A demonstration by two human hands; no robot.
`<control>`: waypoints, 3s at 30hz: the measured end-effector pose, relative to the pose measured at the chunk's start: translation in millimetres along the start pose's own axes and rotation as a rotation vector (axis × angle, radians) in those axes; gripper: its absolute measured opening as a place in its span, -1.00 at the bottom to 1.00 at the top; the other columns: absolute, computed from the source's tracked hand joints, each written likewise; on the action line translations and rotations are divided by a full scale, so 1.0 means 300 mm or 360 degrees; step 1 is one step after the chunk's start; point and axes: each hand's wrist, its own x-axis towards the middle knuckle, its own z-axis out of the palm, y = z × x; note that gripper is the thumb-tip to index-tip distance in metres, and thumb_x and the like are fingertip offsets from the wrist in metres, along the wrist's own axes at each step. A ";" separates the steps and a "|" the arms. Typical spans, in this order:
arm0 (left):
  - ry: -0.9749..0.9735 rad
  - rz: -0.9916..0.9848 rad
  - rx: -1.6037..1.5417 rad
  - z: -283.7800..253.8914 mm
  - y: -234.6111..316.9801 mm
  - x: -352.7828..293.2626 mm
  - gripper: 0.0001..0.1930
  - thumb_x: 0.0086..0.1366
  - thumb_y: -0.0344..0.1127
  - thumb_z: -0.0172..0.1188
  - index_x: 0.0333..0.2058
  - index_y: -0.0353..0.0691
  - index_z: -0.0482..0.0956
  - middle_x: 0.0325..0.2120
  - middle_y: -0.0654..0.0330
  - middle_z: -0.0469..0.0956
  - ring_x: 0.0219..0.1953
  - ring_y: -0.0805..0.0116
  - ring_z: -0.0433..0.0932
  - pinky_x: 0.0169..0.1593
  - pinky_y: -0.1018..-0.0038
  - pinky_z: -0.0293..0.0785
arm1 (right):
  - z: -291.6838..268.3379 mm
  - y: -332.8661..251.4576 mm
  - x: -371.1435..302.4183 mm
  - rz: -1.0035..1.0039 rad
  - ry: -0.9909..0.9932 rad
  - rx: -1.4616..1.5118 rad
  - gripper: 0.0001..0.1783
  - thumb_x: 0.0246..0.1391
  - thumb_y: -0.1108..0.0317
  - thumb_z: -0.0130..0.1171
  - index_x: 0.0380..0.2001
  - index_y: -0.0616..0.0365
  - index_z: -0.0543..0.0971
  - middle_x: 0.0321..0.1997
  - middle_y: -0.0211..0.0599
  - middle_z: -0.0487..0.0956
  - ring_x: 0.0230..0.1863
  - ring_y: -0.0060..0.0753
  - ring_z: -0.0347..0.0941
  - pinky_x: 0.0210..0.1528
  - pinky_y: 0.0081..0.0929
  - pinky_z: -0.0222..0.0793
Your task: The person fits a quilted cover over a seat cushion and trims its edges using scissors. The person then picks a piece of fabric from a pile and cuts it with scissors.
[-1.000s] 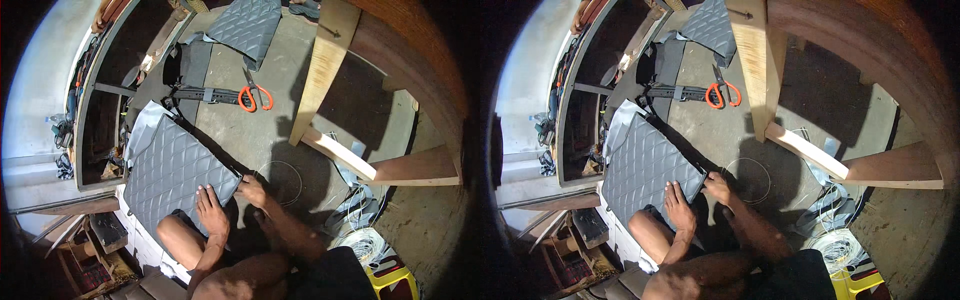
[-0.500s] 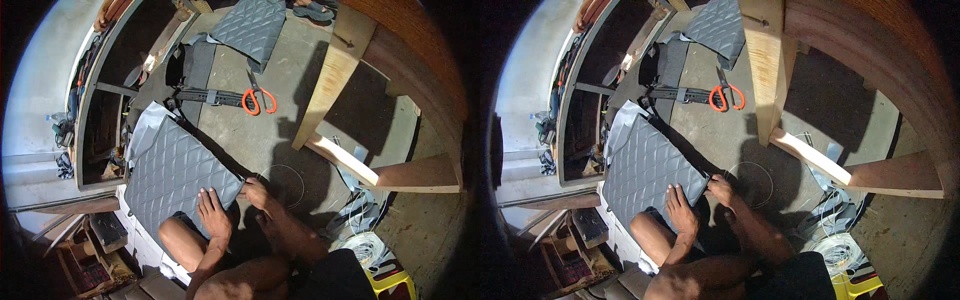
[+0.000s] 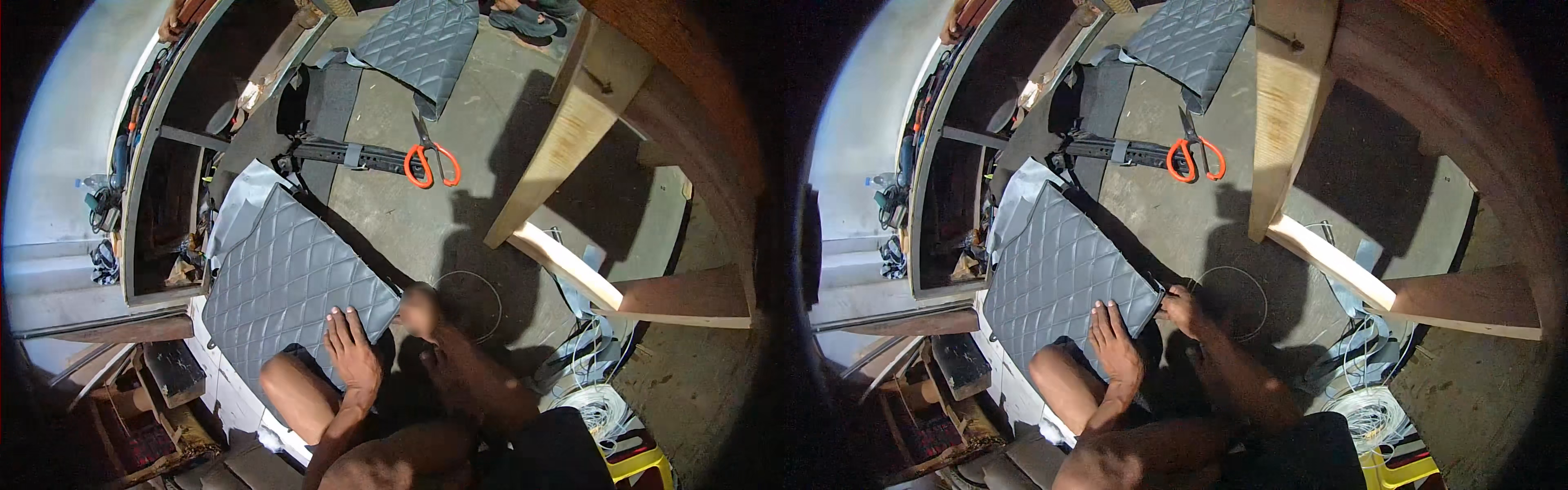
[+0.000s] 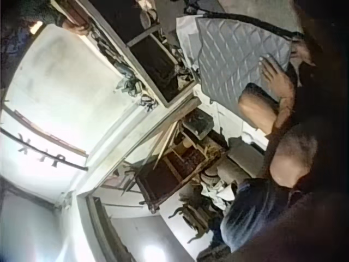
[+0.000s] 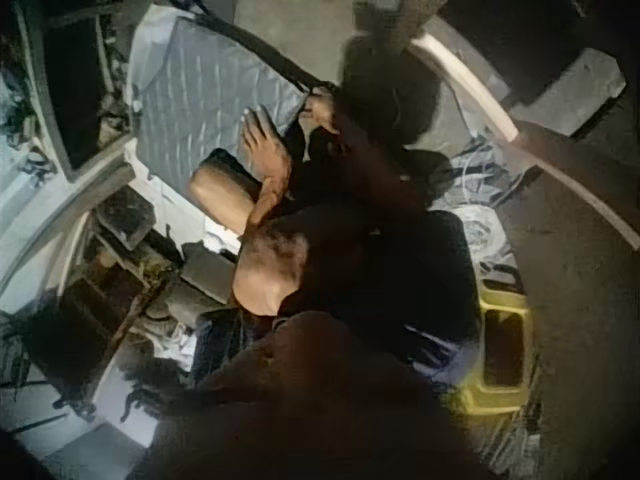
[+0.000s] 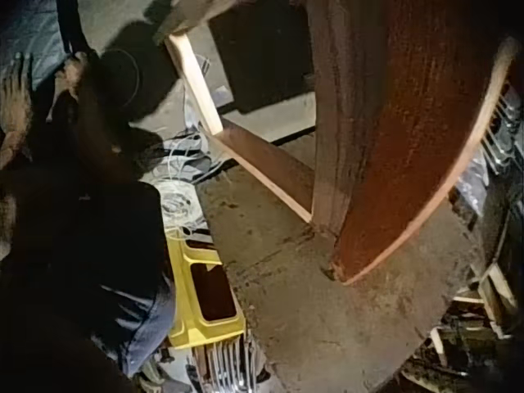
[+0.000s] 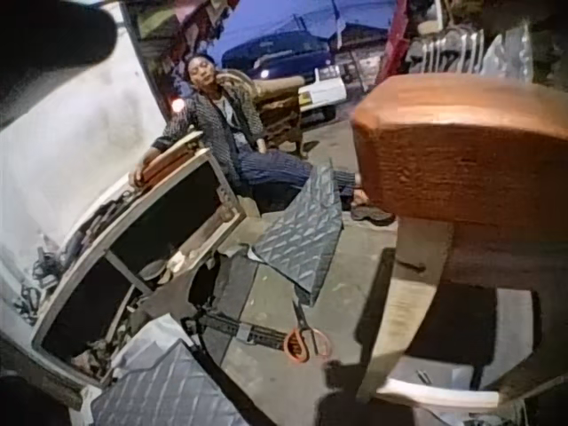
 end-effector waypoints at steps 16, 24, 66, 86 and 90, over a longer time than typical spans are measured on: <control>0.0017 -0.0034 -0.0060 -0.020 -0.042 -0.011 -0.17 0.08 -0.34 0.24 0.35 -0.31 0.16 0.36 -0.20 0.16 0.39 -0.16 0.15 0.38 -0.07 0.05 | 0.591 -0.577 -0.495 -0.1041 0.0373 -0.1690 -0.70 0.33 0.29 0.03 0.00 0.20 0.58 -0.06 -0.02 0.64 -0.16 -0.14 0.62 -0.05 -0.30 0.51; -0.0005 -0.0013 -0.0056 -0.004 0.023 0.009 -0.23 0.15 -0.42 0.16 0.37 -0.27 0.15 0.38 -0.16 0.13 0.41 -0.15 0.12 0.38 -0.09 0.04 | 0.255 -0.105 -0.609 0.0278 0.0316 -0.3585 -0.38 0.23 0.10 0.05 0.34 -0.13 0.23 0.32 -0.21 0.32 0.34 -0.13 0.26 0.33 0.01 0.20; 0.0020 -0.0065 -0.0210 -0.010 -0.015 -0.007 -0.17 0.09 -0.22 0.28 0.36 -0.20 0.20 0.36 -0.17 0.16 0.41 -0.15 0.10 0.37 -0.10 0.05 | 0.420 -0.244 -0.266 -0.0248 0.0750 -0.1623 -0.29 0.34 -0.16 -0.01 0.21 0.30 0.39 -0.21 0.21 0.63 -0.08 0.19 0.60 0.01 0.01 0.44; -0.0044 -0.0057 -0.0147 0.003 -0.015 -0.009 0.05 -0.05 -0.12 0.44 0.40 -0.22 0.09 0.37 -0.21 0.10 0.42 -0.16 0.05 0.39 -0.09 -0.03 | 0.390 -0.268 -0.263 -0.0486 0.0751 -0.1514 -0.38 0.32 -0.06 0.09 0.21 0.21 0.48 0.10 0.20 0.56 0.13 0.09 0.53 0.19 -0.12 0.39; -0.0005 -0.0062 -0.0192 0.004 -0.014 -0.008 0.02 -0.05 -0.13 0.45 0.38 -0.20 0.14 0.37 -0.19 0.13 0.42 -0.16 0.07 0.39 -0.10 -0.01 | 0.383 -0.268 -0.249 -0.0480 0.0790 -0.1557 -0.49 0.27 0.06 0.20 0.13 0.20 0.55 0.01 0.06 0.63 0.00 -0.03 0.58 0.08 -0.21 0.45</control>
